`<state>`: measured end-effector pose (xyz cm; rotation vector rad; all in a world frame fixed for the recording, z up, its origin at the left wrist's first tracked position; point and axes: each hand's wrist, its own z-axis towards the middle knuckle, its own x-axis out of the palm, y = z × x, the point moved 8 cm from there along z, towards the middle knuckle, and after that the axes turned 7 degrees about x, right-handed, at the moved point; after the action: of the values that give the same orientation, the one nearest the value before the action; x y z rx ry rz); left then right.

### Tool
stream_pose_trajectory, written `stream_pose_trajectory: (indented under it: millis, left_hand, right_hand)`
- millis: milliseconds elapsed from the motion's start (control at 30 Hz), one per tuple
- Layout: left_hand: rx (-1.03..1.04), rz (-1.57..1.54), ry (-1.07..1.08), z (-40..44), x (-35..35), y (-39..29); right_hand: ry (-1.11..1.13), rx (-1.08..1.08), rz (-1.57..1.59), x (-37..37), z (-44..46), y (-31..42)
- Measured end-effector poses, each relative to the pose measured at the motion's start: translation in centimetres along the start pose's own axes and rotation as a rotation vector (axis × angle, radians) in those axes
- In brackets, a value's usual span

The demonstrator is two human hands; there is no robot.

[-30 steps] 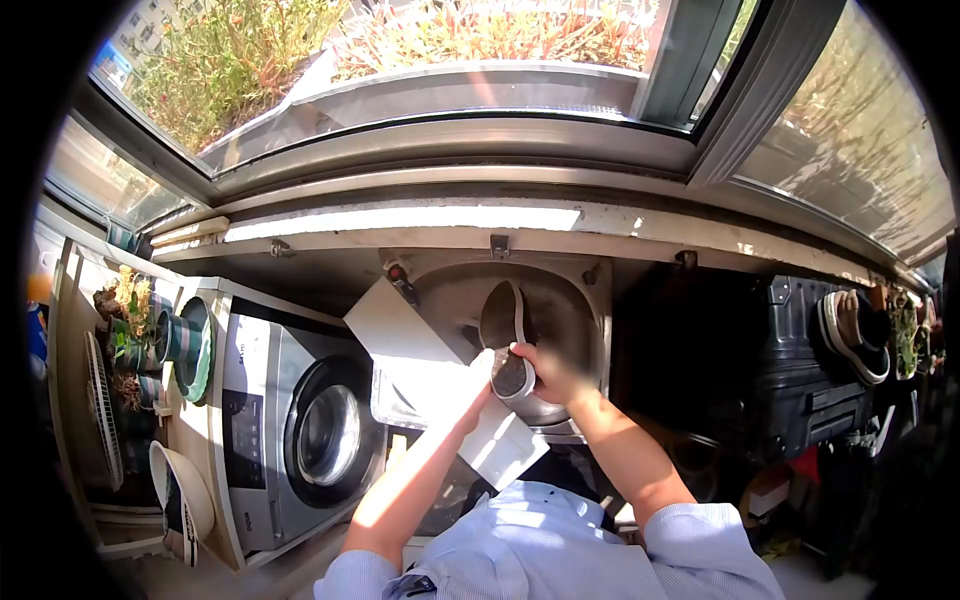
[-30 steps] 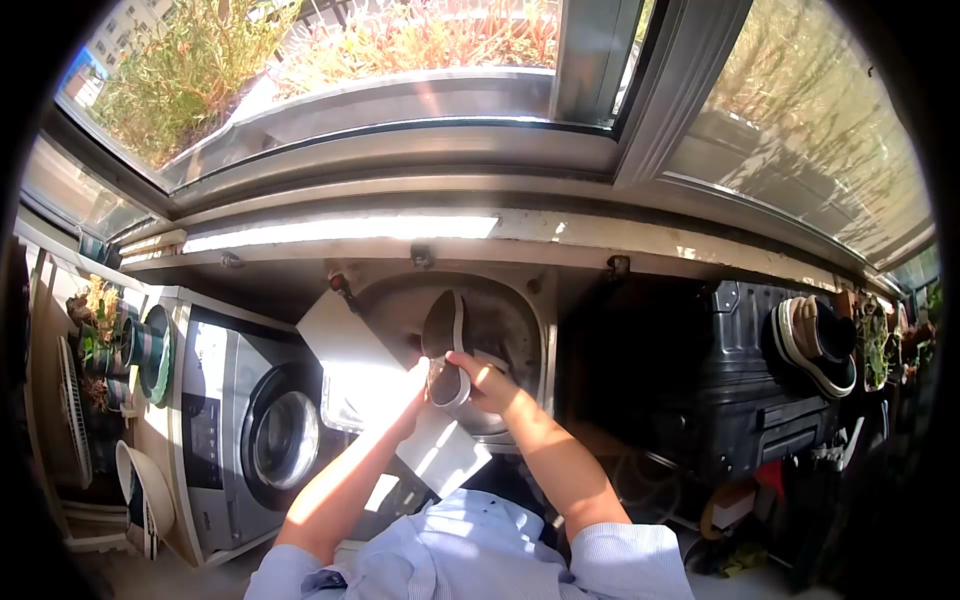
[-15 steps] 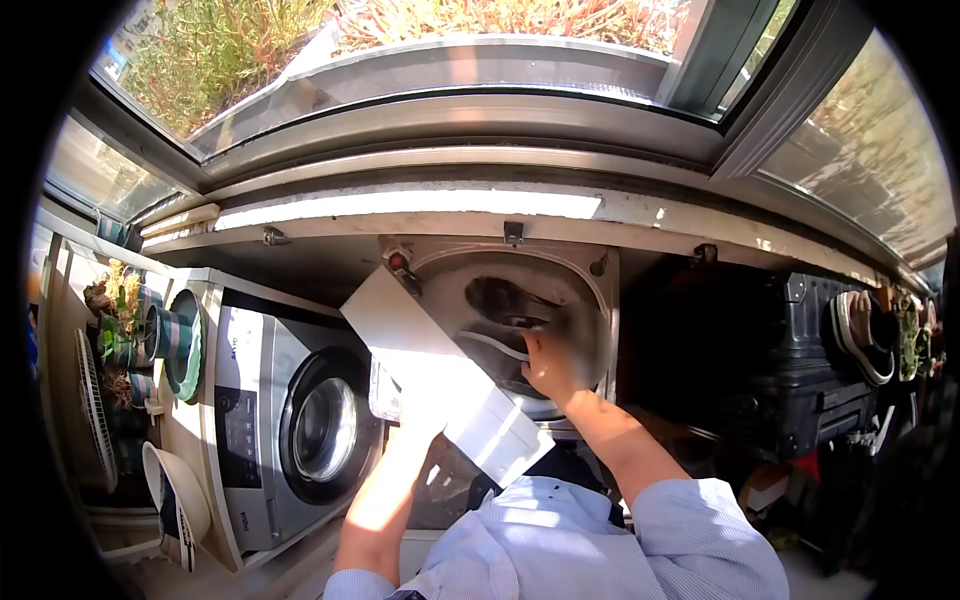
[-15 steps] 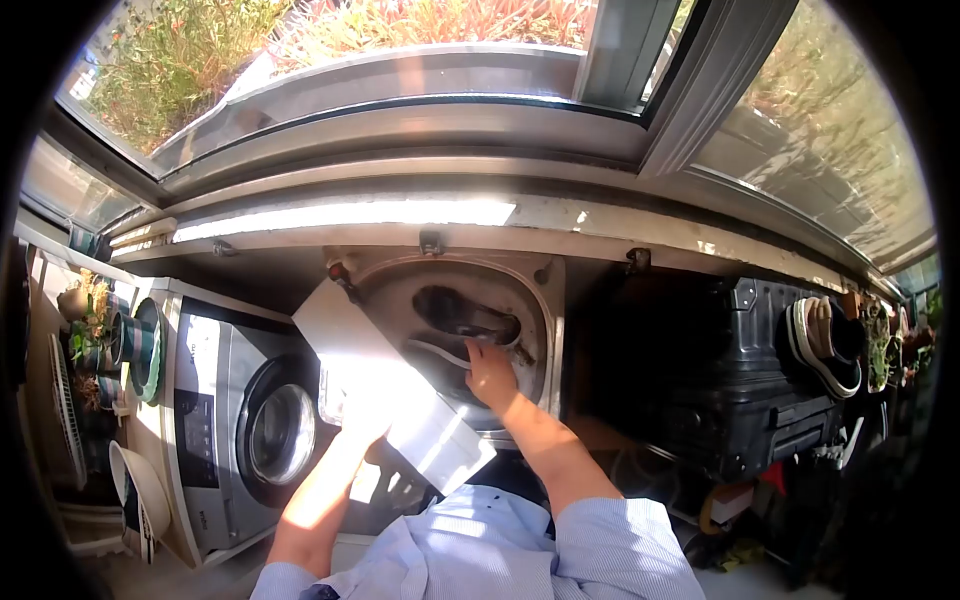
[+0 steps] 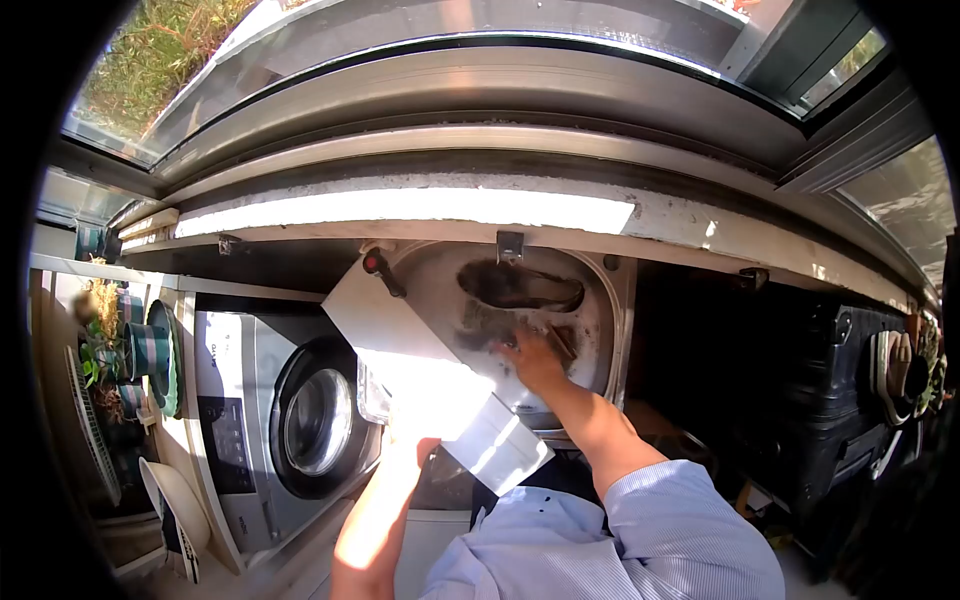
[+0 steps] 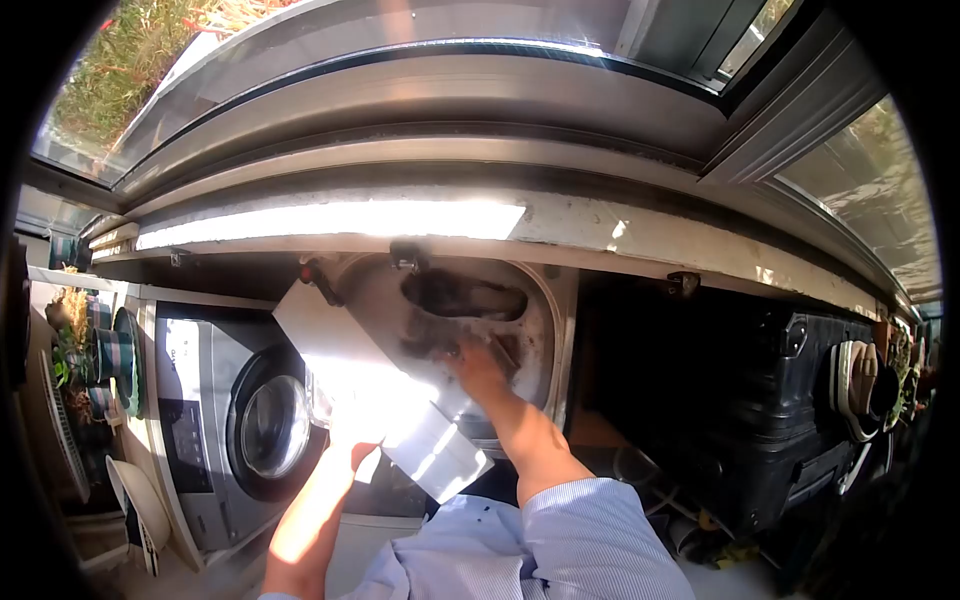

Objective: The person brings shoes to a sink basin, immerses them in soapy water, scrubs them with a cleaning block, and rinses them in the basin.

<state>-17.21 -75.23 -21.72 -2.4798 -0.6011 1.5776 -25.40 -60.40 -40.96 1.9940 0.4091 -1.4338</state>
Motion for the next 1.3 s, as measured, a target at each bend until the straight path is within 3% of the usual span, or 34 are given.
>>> stream_pose_trajectory:
  millis: [133,233,300,500,600,667,1033,1133,1200,1233,1300]
  left_hand:
    - [0.07,0.092,0.035,0.4,0.9,0.0]
    - [0.012,0.058,0.065,-0.3,0.4,-0.1]
    - [-0.02,0.046,0.099,0.2,-0.7,-0.5]
    - [-0.166,0.064,0.102,0.0,-0.2,-0.2]
    - [-0.12,-0.001,0.117,0.2,-0.8,-1.1]
    - [-0.204,0.037,0.033,0.3,0.8,1.4]
    - [-0.16,0.053,0.12,0.4,0.4,0.5]
    - [-0.15,0.033,0.078,0.4,0.8,0.8]
    - [-0.182,0.048,0.041,0.1,1.1,1.8]
    - [-0.201,0.046,0.053,-0.1,1.3,2.1]
    - [-0.209,0.042,0.046,0.2,1.6,2.2]
  right_hand:
    - [0.064,-0.065,-0.106,-0.7,0.9,0.3]
    - [0.125,0.021,0.16,-4.2,-0.3,0.8]
    - [-0.017,-0.051,0.245,-6.7,-0.9,0.5]
    - [-0.137,-0.096,0.341,-10.7,-2.4,1.2]
    - [-0.194,-0.151,0.337,-10.7,-2.5,1.4]
    - [-0.151,-0.156,0.323,-9.7,-1.9,1.6]
    - [-0.01,-0.078,0.187,-3.0,0.8,1.6]
    - [0.25,0.24,0.52,0.0,2.0,0.1]
    - [0.311,0.293,0.585,2.5,2.1,-0.1]
    - [0.314,0.292,0.587,4.7,1.8,-0.2]
    - [0.076,0.155,0.328,4.9,2.2,-0.4]
